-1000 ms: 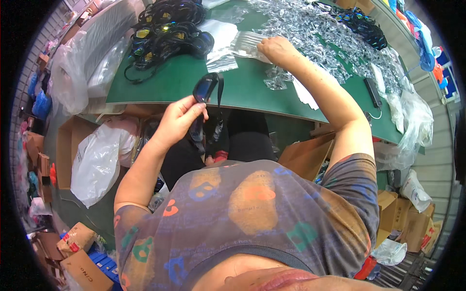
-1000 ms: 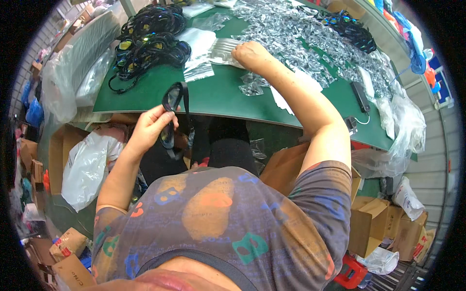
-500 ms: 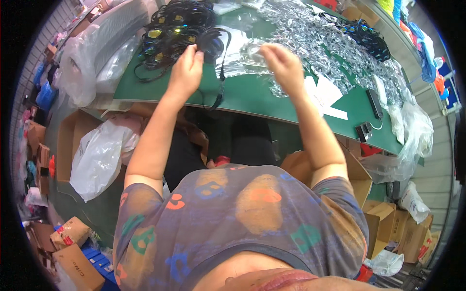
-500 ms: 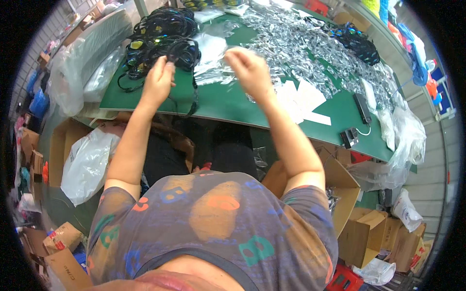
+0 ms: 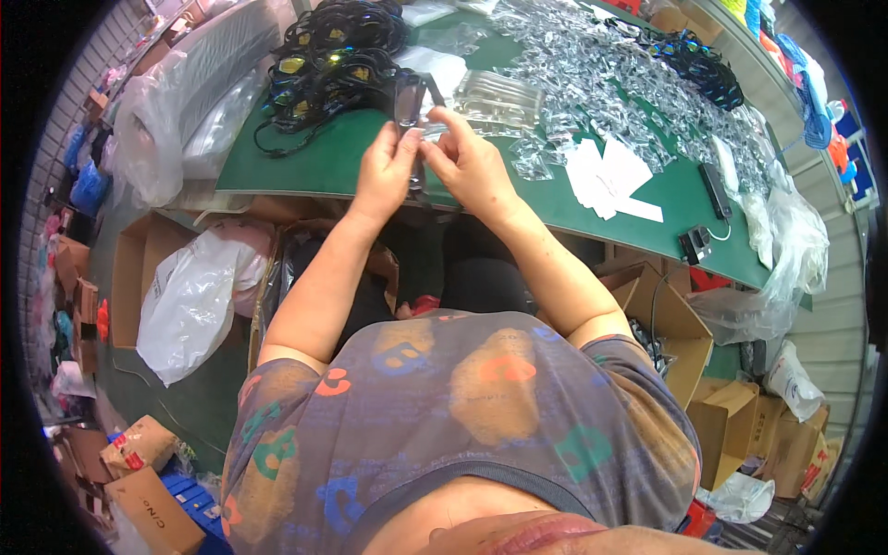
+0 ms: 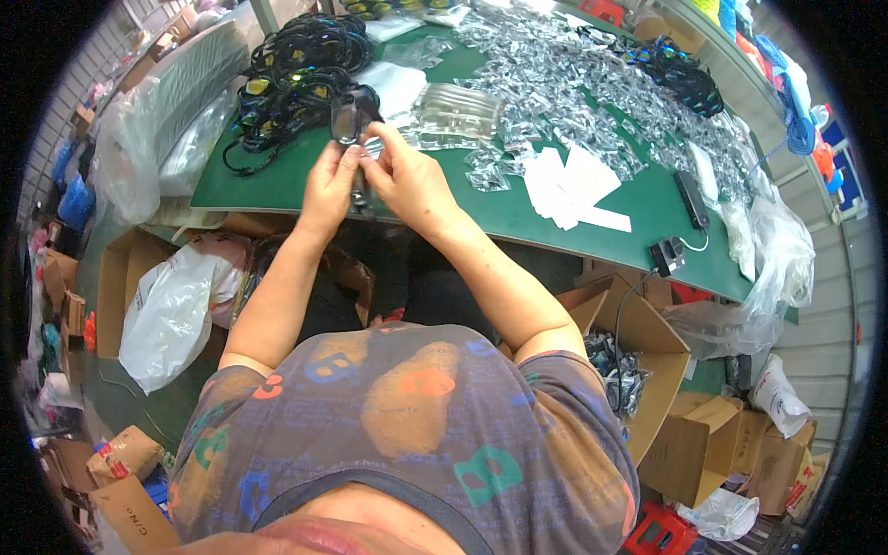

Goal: Packaging swimming goggles into individual plastic bags at a production workbench.

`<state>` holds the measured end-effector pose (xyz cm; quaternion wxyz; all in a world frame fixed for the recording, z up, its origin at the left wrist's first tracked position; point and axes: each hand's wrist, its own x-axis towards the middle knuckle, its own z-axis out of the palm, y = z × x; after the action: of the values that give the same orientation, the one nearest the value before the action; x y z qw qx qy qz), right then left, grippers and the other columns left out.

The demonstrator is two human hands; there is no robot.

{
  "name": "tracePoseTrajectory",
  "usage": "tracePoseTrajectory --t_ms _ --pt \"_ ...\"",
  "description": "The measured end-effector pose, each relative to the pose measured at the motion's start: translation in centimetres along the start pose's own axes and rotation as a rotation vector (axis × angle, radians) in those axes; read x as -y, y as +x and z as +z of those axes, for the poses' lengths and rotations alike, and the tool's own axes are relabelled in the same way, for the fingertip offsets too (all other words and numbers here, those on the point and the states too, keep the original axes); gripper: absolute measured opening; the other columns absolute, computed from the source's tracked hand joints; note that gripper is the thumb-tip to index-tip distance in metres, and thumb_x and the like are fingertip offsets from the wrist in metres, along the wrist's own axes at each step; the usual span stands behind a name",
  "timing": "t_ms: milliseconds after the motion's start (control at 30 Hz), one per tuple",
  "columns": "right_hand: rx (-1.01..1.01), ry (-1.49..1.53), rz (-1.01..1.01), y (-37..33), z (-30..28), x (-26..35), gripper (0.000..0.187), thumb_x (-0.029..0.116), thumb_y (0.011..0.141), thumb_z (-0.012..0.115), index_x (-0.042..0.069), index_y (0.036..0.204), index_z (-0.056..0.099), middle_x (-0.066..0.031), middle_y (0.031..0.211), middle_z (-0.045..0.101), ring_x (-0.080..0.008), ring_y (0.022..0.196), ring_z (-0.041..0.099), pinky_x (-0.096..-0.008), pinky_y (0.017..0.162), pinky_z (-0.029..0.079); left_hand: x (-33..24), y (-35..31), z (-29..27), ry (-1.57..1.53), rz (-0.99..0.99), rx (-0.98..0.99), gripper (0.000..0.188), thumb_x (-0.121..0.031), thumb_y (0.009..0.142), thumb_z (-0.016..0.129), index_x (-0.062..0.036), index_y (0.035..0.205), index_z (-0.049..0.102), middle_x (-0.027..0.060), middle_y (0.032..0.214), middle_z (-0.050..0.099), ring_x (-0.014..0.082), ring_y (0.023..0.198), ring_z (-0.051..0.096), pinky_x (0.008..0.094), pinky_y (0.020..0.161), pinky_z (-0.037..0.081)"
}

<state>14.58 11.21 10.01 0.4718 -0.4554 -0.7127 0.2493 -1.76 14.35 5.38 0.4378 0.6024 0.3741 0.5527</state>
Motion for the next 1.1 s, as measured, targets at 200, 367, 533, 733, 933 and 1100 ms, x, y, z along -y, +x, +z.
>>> tracePoseTrajectory --t_ms 200,367,533,733,933,1100 --pt "-0.109 0.195 -0.272 -0.7 0.2 -2.7 0.065 0.030 0.079 0.090 0.003 0.130 0.059 -0.0102 0.113 0.066 -0.0199 0.111 0.063 -0.0365 0.092 0.052 -6.4 -2.5 -1.6 0.427 0.089 0.180 0.019 -0.010 0.100 0.063 -0.0028 0.117 0.063 0.0082 0.094 0.070 0.0173 0.084 0.067 0.0310 0.075 0.053" --pt "0.481 0.486 0.252 -5.3 -2.6 -1.3 0.033 0.011 0.099 0.066 0.001 0.130 0.061 -0.0069 0.098 0.071 -0.0147 0.089 0.070 -0.0330 0.089 0.054 -9.2 -1.9 -5.4 1.087 0.674 0.018 0.036 -0.003 0.092 0.065 -0.0074 0.127 0.059 0.0159 0.115 0.067 0.0370 0.102 0.066 0.0453 0.086 0.054" --pt "0.167 -0.063 0.140 -6.1 -7.2 -6.4 0.033 0.015 0.094 0.072 0.001 0.123 0.066 -0.0095 0.109 0.071 -0.0216 0.104 0.068 -0.0341 0.092 0.053 -7.6 -4.7 -6.5 1.015 0.382 0.111 0.030 -0.012 0.100 0.059 -0.0019 0.127 0.058 0.0233 0.117 0.067 0.0444 0.107 0.064 0.0475 0.091 0.052" --pt "0.016 -0.866 -0.073 -5.3 -9.4 -11.7 0.023 0.017 0.084 0.078 0.004 0.102 0.072 -0.0117 0.093 0.065 -0.0325 0.091 0.066 -0.0432 0.079 0.053 -3.7 -8.3 -1.4 0.479 -0.099 0.325 0.015 -0.016 0.103 0.058 -0.0014 0.108 0.058 0.0047 0.082 0.061 0.0117 0.072 0.058 0.0291 0.067 0.048" --pt "-0.196 -0.275 -0.337 -6.2 -8.5 -3.1 0.025 0.017 0.081 0.080 0.007 0.101 0.070 -0.0079 0.090 0.066 -0.0285 0.079 0.064 -0.0393 0.072 0.051 1.4 -9.6 0.4 -0.115 -0.556 0.325 0.025 -0.023 0.106 0.056 -0.0043 0.122 0.060 0.0002 0.093 0.061 0.0092 0.083 0.059 0.0273 0.073 0.052" --pt "0.140 -0.456 -0.531 -9.8 -3.5 -0.3 0.024 0.020 0.077 0.076 0.013 0.098 0.067 -0.0019 0.093 0.060 -0.0209 0.093 0.061 -0.0369 0.080 0.044 1.3 -10.4 3.3 -0.488 -0.655 0.248 0.025 -0.020 0.108 0.051 -0.0055 0.123 0.063 0.0033 0.113 0.066 0.0139 0.100 0.065 0.0301 0.083 0.054"
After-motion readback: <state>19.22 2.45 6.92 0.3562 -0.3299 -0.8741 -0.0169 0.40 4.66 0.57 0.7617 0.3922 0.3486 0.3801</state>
